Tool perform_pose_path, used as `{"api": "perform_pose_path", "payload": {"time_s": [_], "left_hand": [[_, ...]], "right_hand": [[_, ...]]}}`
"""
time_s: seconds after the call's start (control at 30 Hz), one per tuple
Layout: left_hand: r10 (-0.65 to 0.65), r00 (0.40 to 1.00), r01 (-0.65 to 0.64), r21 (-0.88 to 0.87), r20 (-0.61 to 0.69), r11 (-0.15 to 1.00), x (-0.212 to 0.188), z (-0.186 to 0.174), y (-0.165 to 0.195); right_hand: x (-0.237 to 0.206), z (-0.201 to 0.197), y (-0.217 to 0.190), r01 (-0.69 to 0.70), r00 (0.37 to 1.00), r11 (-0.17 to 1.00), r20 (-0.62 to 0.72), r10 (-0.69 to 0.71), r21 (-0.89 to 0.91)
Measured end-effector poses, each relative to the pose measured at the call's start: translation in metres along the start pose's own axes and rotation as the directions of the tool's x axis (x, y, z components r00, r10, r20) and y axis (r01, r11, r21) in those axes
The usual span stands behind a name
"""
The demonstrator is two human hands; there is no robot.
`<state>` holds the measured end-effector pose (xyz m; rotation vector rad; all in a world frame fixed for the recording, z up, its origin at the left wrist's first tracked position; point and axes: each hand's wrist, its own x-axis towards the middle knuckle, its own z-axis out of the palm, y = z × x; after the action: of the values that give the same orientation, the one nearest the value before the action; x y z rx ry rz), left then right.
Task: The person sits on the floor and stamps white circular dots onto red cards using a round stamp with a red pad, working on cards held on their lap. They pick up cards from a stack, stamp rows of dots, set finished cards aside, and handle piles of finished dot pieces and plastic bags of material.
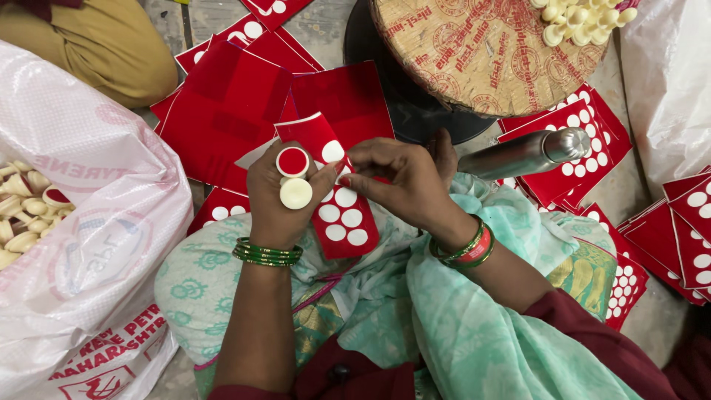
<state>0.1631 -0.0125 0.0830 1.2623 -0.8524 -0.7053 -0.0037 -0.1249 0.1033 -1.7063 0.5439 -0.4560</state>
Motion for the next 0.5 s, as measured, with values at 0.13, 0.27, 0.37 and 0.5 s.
{"api": "perform_pose_path", "payload": {"time_s": [0.13,0.27,0.37,0.5], "left_hand": [[0.003,1.000,-0.002,-0.039,0.023,0.999,-0.001,-0.001,-0.002],[0.015,0.998,-0.013,-0.039,0.056,0.999,-0.001,-0.005,-0.005],[0.014,0.997,-0.012,-0.027,0.073,1.000,-0.001,-0.008,-0.006],[-0.027,0.998,0.027,-0.011,0.051,1.000,0.000,-0.005,-0.007]], "right_hand": [[0.001,-0.003,0.008,-0.040,0.999,0.993,0.003,0.040,0.110],[0.004,-0.008,0.014,-0.113,0.994,0.960,0.018,0.112,0.255],[0.004,-0.010,0.017,-0.124,0.992,0.946,0.031,0.121,0.298],[0.006,-0.012,0.018,-0.113,0.993,0.928,0.019,0.114,0.354]]}}
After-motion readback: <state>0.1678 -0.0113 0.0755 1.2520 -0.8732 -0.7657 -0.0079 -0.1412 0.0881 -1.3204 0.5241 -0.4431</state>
